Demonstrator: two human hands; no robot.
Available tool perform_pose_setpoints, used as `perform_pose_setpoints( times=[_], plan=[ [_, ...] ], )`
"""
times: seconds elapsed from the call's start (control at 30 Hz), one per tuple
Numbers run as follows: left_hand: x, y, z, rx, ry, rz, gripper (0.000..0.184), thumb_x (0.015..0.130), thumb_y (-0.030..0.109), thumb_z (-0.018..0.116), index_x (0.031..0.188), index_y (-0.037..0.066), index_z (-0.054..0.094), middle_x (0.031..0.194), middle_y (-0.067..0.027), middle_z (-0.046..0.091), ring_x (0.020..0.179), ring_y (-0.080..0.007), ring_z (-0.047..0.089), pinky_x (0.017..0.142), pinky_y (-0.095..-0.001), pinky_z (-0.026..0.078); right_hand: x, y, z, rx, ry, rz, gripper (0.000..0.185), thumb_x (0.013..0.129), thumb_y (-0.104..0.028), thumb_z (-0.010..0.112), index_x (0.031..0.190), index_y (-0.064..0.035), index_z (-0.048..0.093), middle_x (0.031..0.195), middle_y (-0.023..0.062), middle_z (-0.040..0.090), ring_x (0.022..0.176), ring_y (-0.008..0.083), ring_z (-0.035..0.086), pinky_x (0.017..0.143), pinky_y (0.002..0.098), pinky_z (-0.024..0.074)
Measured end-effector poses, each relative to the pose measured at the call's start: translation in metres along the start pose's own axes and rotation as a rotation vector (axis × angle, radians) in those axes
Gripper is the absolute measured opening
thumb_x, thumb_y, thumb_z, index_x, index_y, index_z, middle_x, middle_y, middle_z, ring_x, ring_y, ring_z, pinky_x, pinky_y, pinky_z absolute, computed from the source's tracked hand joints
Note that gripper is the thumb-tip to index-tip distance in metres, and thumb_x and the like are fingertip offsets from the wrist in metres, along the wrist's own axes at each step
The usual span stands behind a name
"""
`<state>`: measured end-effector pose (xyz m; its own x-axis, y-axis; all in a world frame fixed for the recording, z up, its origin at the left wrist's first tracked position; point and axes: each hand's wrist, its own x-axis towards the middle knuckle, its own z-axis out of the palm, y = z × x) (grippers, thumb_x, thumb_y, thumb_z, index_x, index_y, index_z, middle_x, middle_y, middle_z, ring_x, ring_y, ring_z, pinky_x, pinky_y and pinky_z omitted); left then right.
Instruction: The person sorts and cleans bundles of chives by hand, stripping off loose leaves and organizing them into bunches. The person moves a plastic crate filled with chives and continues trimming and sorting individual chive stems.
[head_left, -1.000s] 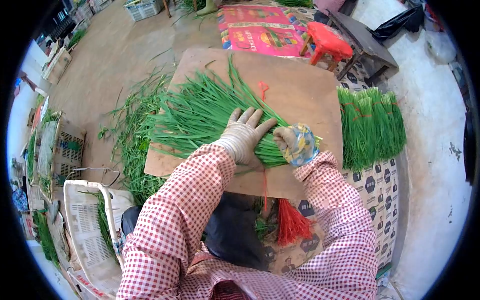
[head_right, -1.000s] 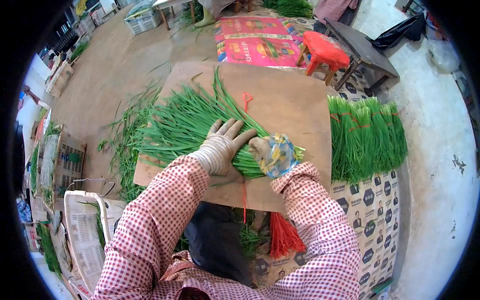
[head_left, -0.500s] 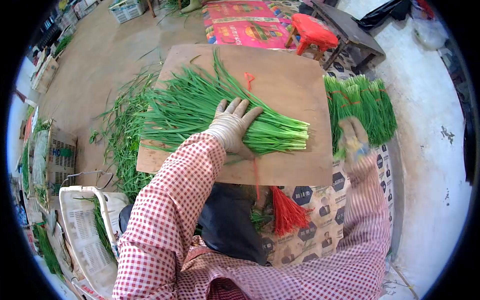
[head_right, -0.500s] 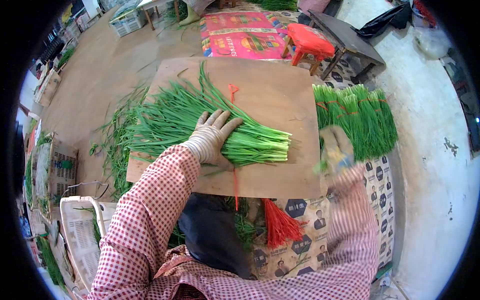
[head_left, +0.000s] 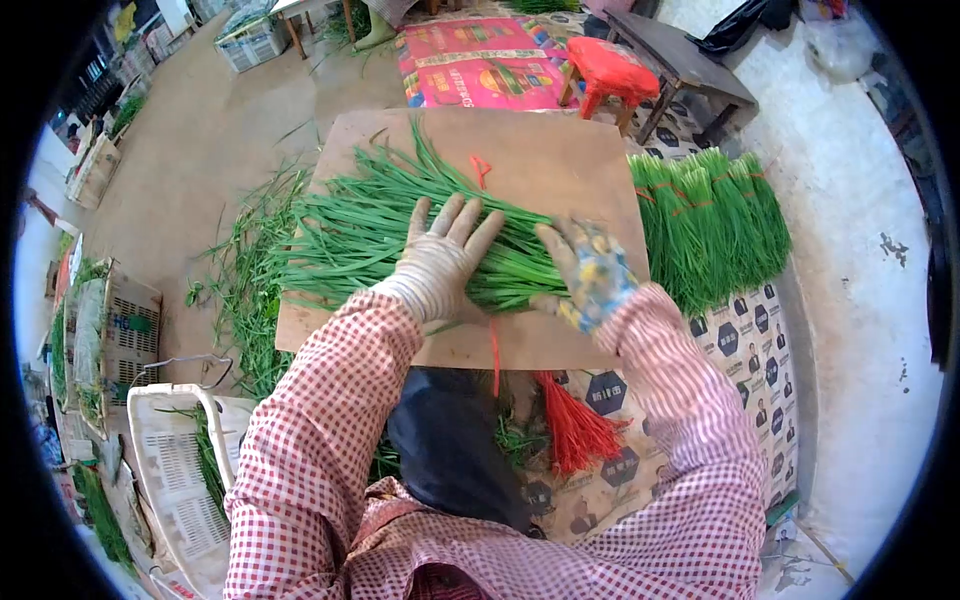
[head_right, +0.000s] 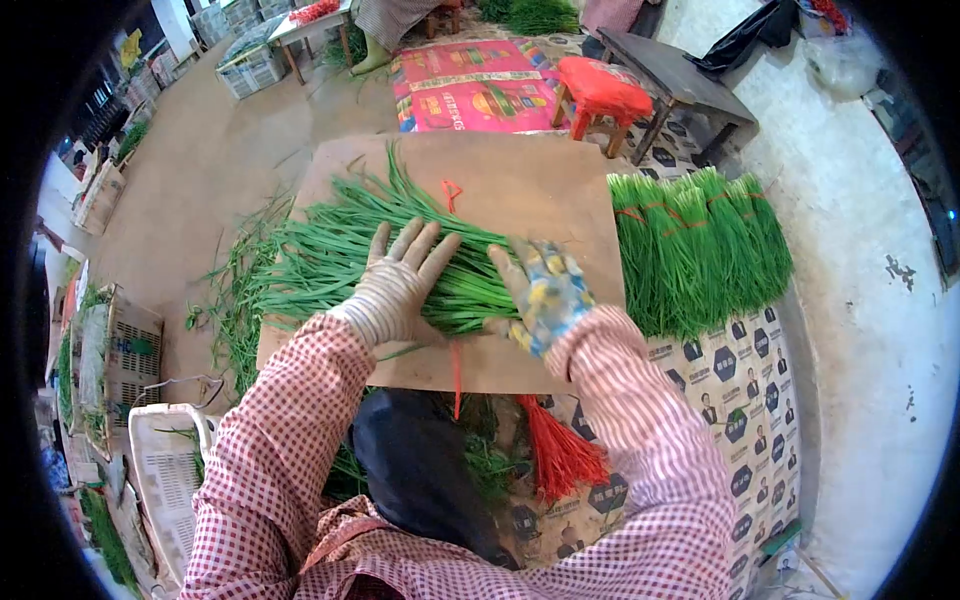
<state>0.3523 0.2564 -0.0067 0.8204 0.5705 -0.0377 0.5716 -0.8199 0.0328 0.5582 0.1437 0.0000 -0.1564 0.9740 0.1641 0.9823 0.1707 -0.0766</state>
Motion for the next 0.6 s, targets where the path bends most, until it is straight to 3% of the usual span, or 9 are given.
perform_pose_setpoints(
  times=[0.03, 0.07, 0.17, 0.23, 0.33, 0.4, 0.43, 0.6],
  plan=[
    [-0.003, 0.002, 0.001, 0.021, 0.032, 0.036, 0.124, 0.047, 0.046, 0.085, 0.146, 0.01, 0.02, 0.147, -0.0187, 0.028, 0.139, -0.0366, 0.022, 0.11, -0.0592, 0.013, 0.012, 0.006, 0.014, -0.034, -0.129, 0.018, 0.074, 0.086, -0.048, 0.056, 0.143, -0.0091, 0.031, 0.142, 0.0201, 0.036, 0.134, 0.0379, 0.031, 0.109, 0.0478, 0.0282],
    [-0.006, 0.004, 0.003, 0.041, 0.065, 0.074, 0.121, 0.047, 0.044, 0.085, 0.145, 0.01, 0.022, 0.146, -0.0183, 0.029, 0.138, -0.0365, 0.023, 0.11, -0.0597, 0.013, 0.021, 0.016, 0.029, -0.028, -0.124, 0.02, 0.074, 0.086, -0.048, 0.056, 0.143, -0.0091, 0.031, 0.142, 0.0201, 0.036, 0.134, 0.0379, 0.031, 0.109, 0.0478, 0.0282],
    [-0.007, 0.011, 0.02, 0.0, 0.154, 0.129, 0.116, 0.048, 0.049, 0.081, 0.143, 0.01, 0.027, 0.145, -0.0179, 0.032, 0.138, -0.0356, 0.025, 0.11, -0.0608, 0.013, 0.046, 0.054, 0.056, 0.163, -0.298, 0.091, 0.076, 0.091, -0.058, 0.04, 0.144, -0.006, 0.027, 0.141, 0.0212, 0.038, 0.131, 0.0361, 0.036, 0.109, 0.0442, 0.0287],
    [-0.004, 0.019, 0.026, -0.013, 0.134, 0.135, 0.117, 0.047, 0.051, 0.08, 0.144, 0.01, 0.027, 0.145, -0.0181, 0.031, 0.138, -0.0353, 0.025, 0.109, -0.0611, 0.013, 0.06, 0.068, 0.062, 0.205, -0.322, 0.115, 0.074, 0.092, -0.057, 0.04, 0.144, -0.0058, 0.028, 0.139, 0.0212, 0.04, 0.129, 0.0361, 0.038, 0.108, 0.0428, 0.0297],
    [-0.002, 0.026, 0.04, -0.041, 0.197, 0.073, 0.103, 0.054, 0.048, 0.077, 0.141, 0.012, 0.034, 0.142, -0.0162, 0.036, 0.136, -0.0339, 0.029, 0.109, -0.0625, 0.013, 0.064, 0.069, 0.058, 0.223, -0.324, 0.129, 0.068, 0.093, -0.051, 0.041, 0.143, -0.0063, 0.03, 0.135, 0.0206, 0.045, 0.125, 0.0358, 0.043, 0.106, 0.0414, 0.0332],
    [-0.009, 0.026, 0.056, -0.073, 0.349, 0.227, 0.075, 0.066, 0.038, 0.071, 0.133, 0.015, 0.046, 0.134, -0.0124, 0.045, 0.131, -0.0326, 0.036, 0.107, -0.0638, 0.016, 0.059, 0.067, 0.058, 0.311, -0.363, 0.057, 0.065, 0.094, -0.048, 0.044, 0.143, -0.0079, 0.03, 0.135, 0.0209, 0.046, 0.124, 0.0368, 0.044, 0.105, 0.0418, 0.0353],
    [-0.011, 0.028, 0.063, -0.053, 0.469, 0.27, 0.048, 0.072, 0.029, 0.065, 0.117, 0.016, 0.057, 0.125, -0.0093, 0.052, 0.126, -0.0315, 0.042, 0.105, -0.0648, 0.021, 0.053, 0.064, 0.059, 0.304, -0.334, 0.03, 0.063, 0.093, -0.045, 0.047, 0.143, -0.0092, 0.031, 0.135, 0.0214, 0.045, 0.122, 0.0381, 0.045, 0.103, 0.0429, 0.0372],
    [-0.02, 0.015, 0.062, -0.061, 0.457, 0.395, 0.028, 0.071, 0.028, 0.065, 0.096, 0.018, 0.061, 0.123, -0.0099, 0.053, 0.124, -0.0328, 0.044, 0.103, -0.0642, 0.025, 0.046, 0.052, 0.049, 0.286, -0.322, 0.058, 0.066, 0.092, -0.046, 0.048, 0.143, -0.0091, 0.03, 0.137, 0.0228, 0.041, 0.124, 0.0402, 0.043, 0.104, 0.0435, 0.0363]
  ],
)
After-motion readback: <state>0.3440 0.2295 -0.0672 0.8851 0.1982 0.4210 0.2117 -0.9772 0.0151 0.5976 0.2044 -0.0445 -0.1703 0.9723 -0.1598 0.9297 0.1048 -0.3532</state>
